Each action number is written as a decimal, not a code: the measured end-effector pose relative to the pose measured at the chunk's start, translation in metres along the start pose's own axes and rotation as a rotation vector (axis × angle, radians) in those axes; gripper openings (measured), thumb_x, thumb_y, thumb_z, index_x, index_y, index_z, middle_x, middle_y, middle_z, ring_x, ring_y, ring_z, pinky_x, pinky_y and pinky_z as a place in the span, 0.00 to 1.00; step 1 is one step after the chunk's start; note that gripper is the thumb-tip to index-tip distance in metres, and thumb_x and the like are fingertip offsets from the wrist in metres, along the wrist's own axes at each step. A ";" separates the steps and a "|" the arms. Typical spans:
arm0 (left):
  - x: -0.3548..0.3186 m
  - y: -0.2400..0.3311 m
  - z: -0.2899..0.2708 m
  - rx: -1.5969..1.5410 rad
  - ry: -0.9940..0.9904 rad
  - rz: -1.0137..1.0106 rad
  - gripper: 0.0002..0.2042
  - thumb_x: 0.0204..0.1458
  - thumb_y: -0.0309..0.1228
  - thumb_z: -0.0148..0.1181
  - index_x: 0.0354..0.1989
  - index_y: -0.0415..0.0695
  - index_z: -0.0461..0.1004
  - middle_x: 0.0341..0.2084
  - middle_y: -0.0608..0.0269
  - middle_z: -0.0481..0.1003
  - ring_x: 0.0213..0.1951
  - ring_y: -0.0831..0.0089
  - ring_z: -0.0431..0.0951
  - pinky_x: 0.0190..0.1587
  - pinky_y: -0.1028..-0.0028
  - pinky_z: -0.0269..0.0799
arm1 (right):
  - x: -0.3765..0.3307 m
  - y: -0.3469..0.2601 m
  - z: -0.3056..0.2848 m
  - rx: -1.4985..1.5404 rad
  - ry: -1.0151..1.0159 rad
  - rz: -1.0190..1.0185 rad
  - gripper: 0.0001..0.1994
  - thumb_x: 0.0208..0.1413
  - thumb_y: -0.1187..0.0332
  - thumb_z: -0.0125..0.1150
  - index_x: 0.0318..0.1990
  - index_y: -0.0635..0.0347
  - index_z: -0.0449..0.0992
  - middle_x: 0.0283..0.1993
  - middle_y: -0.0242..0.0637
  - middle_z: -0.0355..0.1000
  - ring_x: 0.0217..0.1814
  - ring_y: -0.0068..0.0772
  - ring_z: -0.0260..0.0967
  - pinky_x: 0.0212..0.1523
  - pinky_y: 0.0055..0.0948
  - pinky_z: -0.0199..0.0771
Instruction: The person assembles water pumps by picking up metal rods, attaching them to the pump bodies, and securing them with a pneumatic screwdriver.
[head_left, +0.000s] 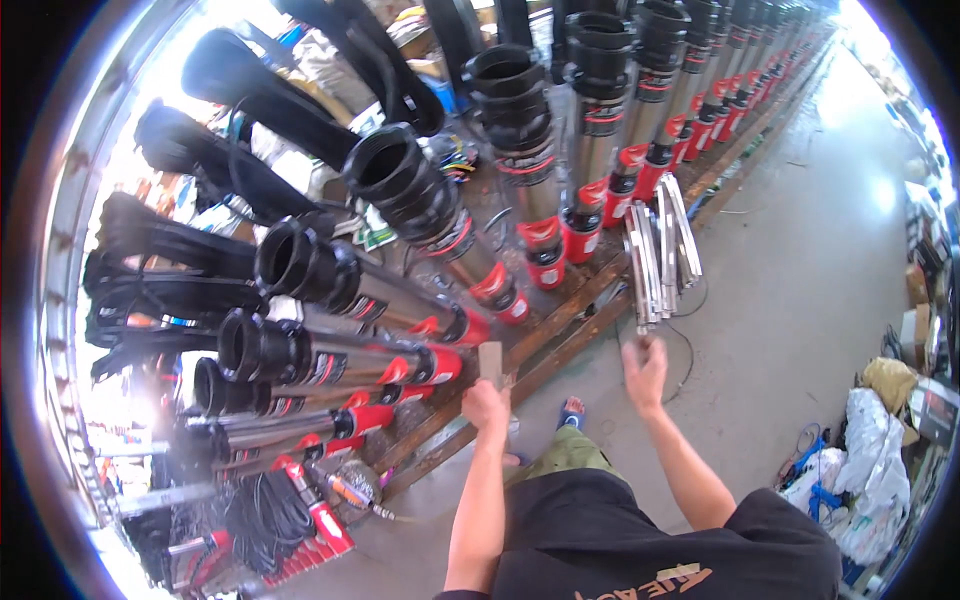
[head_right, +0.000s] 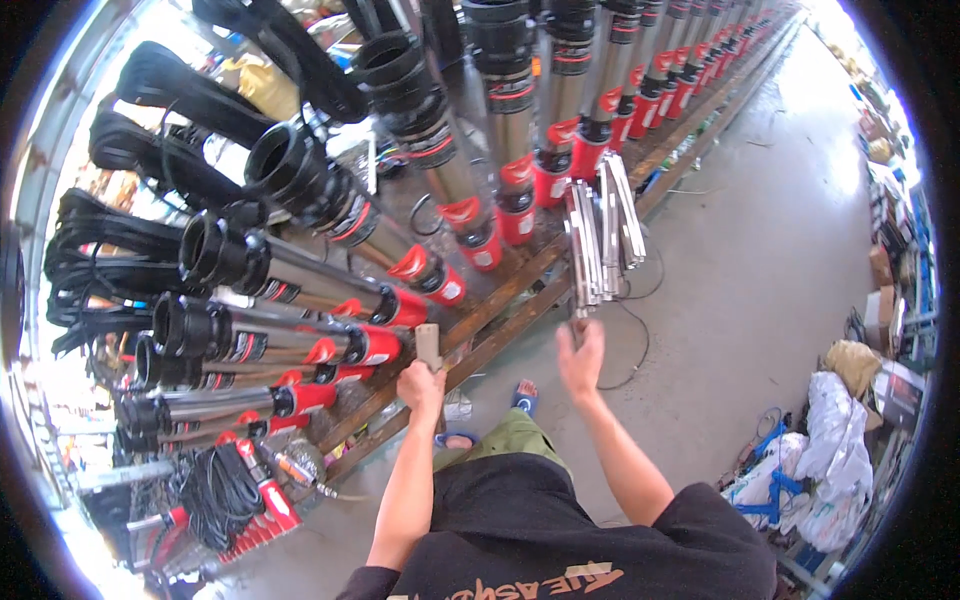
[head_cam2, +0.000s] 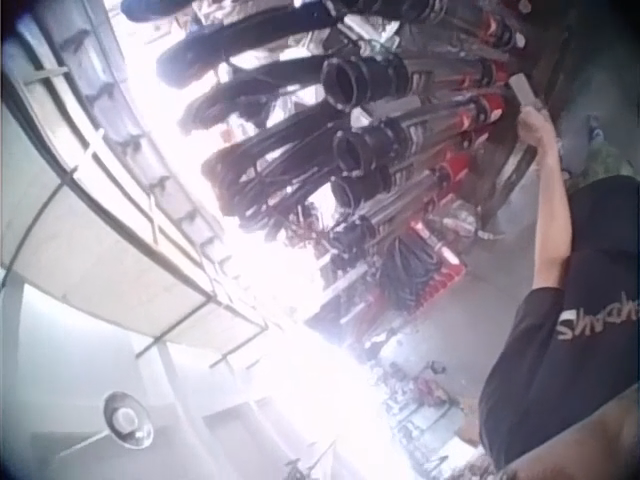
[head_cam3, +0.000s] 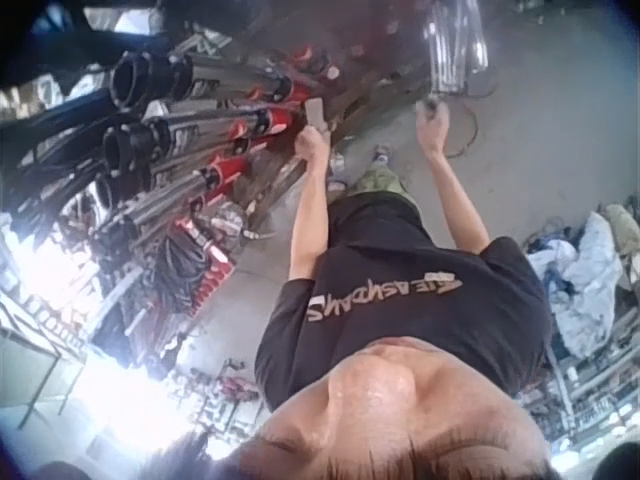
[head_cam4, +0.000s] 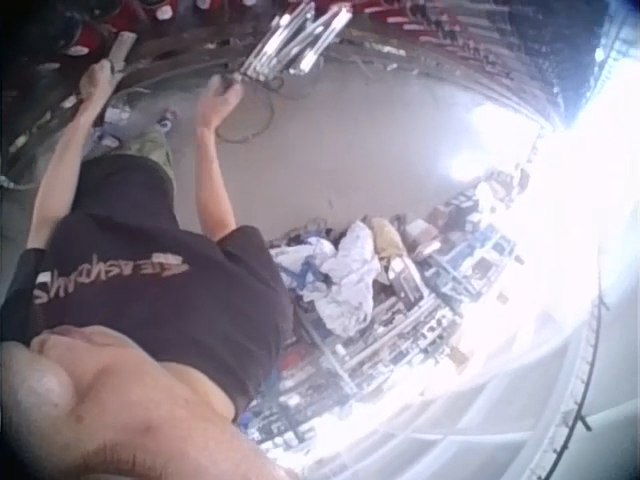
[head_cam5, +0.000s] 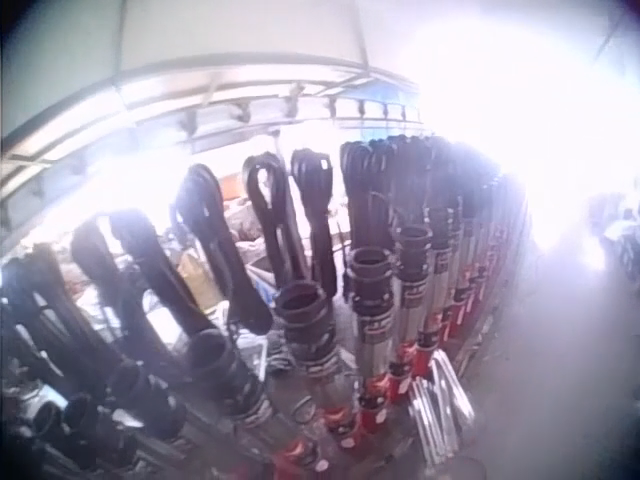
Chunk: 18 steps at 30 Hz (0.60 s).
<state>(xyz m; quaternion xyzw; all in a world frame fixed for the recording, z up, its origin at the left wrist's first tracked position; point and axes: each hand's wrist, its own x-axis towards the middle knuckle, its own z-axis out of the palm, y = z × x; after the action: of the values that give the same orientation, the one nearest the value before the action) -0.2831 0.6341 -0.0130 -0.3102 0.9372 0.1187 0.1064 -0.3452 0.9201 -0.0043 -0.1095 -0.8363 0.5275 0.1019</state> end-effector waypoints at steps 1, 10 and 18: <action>0.001 0.011 -0.006 -0.030 0.022 0.002 0.21 0.42 0.48 0.75 0.30 0.40 0.82 0.28 0.47 0.82 0.36 0.49 0.84 0.41 0.56 0.79 | -0.032 0.023 0.008 -0.043 -0.211 0.072 0.20 0.56 0.62 0.69 0.49 0.67 0.73 0.46 0.47 0.74 0.50 0.42 0.72 0.54 0.40 0.72; -0.027 0.023 -0.004 -0.884 -0.380 0.074 0.13 0.44 0.35 0.75 0.33 0.38 0.85 0.24 0.61 0.83 0.29 0.74 0.82 0.36 0.70 0.77 | -0.110 -0.027 0.021 0.349 -1.326 0.659 0.34 0.55 0.48 0.71 0.58 0.69 0.72 0.49 0.39 0.76 0.50 0.30 0.72 0.53 0.30 0.71; -0.005 0.108 -0.008 -1.260 -0.829 0.157 0.19 0.51 0.32 0.72 0.48 0.35 0.79 0.34 0.61 0.81 0.33 0.76 0.77 0.38 0.72 0.73 | -0.074 -0.037 -0.003 0.234 -0.670 0.589 0.16 0.44 0.64 0.72 0.38 0.66 0.80 0.28 0.34 0.77 0.27 0.29 0.73 0.31 0.33 0.73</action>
<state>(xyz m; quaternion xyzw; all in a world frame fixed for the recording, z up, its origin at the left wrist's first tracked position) -0.3459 0.7192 0.0128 -0.1745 0.5946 0.7460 0.2439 -0.2760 0.8855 0.0266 -0.1540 -0.6912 0.6311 -0.3166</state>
